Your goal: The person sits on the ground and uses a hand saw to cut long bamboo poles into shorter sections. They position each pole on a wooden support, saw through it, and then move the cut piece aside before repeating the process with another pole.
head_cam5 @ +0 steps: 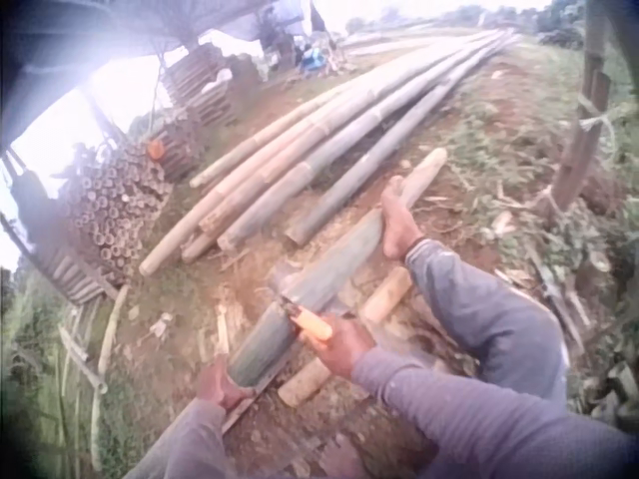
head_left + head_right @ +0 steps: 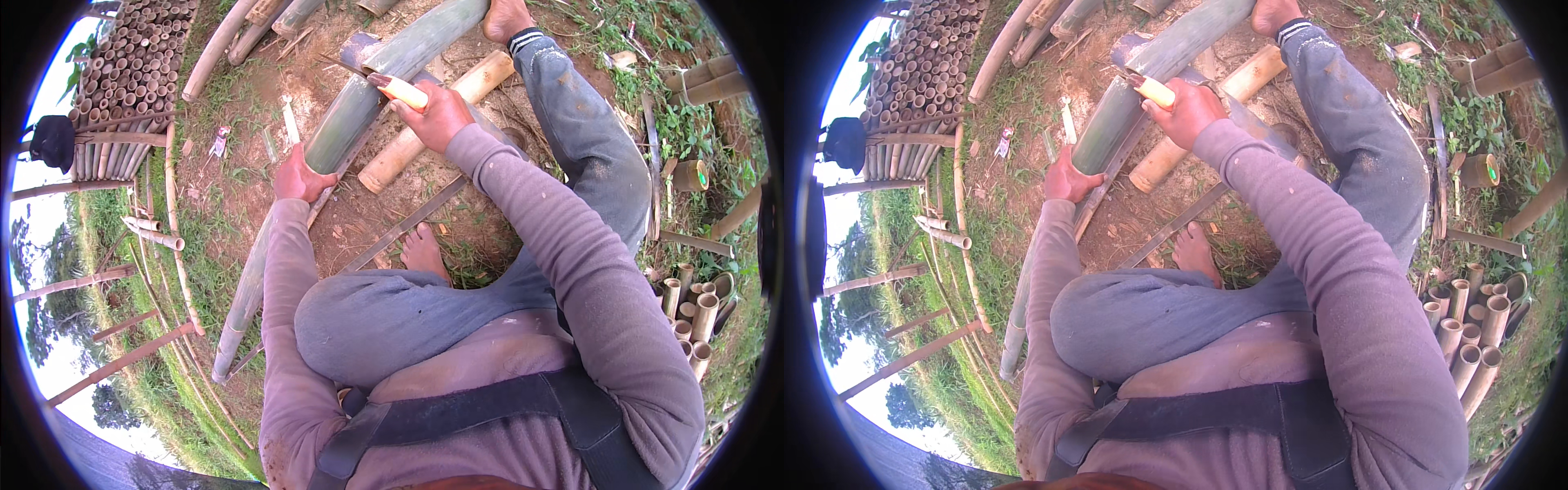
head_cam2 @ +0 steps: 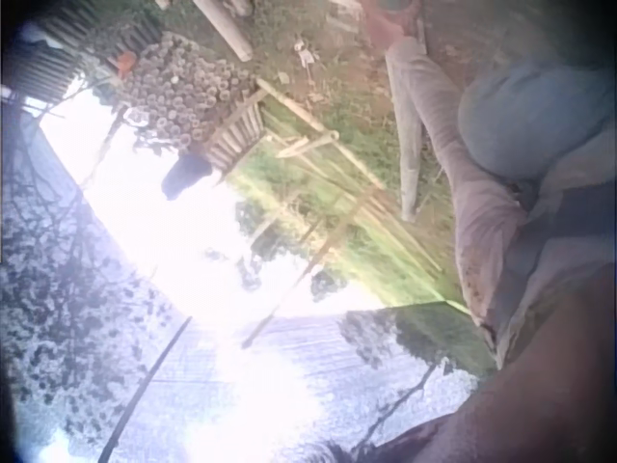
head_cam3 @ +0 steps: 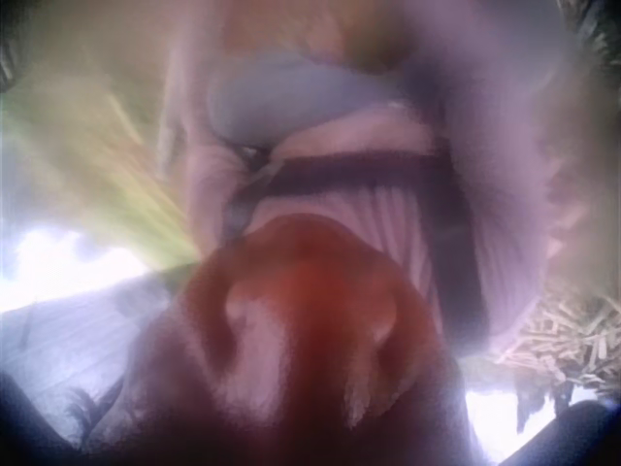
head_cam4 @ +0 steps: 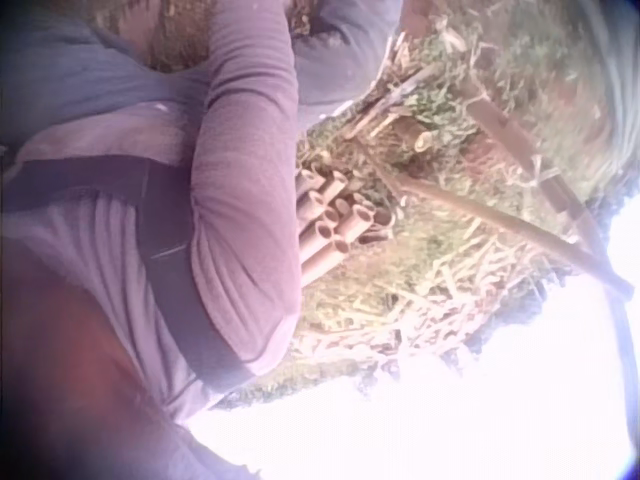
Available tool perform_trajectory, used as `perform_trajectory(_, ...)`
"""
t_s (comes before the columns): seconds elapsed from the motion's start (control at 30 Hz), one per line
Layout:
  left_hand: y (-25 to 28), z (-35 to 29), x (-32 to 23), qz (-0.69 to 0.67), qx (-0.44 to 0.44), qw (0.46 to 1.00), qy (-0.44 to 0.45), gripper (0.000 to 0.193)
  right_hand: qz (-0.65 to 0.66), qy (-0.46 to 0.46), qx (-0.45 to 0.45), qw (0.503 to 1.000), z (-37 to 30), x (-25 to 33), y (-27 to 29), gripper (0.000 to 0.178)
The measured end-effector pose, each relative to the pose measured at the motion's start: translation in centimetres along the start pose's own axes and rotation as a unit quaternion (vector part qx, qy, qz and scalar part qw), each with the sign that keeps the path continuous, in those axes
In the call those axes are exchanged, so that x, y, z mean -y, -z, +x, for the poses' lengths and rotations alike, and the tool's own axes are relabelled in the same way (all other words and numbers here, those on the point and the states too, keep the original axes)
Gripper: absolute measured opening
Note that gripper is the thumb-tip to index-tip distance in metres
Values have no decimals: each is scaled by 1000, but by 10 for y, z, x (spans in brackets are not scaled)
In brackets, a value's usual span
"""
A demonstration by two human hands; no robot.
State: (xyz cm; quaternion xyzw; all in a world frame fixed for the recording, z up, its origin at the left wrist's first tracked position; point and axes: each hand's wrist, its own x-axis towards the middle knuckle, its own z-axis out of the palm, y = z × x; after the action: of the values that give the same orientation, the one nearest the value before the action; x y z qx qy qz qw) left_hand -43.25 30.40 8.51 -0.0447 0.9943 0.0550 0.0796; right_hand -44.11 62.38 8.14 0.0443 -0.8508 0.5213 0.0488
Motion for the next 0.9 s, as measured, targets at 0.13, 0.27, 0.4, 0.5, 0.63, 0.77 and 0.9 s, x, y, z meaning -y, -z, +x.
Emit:
perform_trajectory(0.13,-10,-7,16,3,-11,1000,20,103,41,25,7,999,-85,-19,44,27)
perform_trajectory(0.27,-12,-15,16,5,-10,1000,4,102,32,10,20,999,-151,-12,101,25)
perform_trajectory(0.4,-11,-10,21,-6,-2,1000,-1,102,22,46,-25,998,-101,-22,42,25)
perform_trajectory(0.5,-3,-2,5,7,9,1000,1,102,32,-11,-30,999,-16,-8,-4,37)
perform_trajectory(0.63,-4,-9,23,2,2,1000,-4,102,-21,-64,54,996,-63,-28,13,39)
perform_trajectory(0.77,-23,-15,30,-22,28,999,5,104,-48,-64,109,991,-174,-42,75,43)
perform_trajectory(0.9,-33,-43,27,-20,31,999,-23,100,-131,52,153,978,-171,-33,77,49)
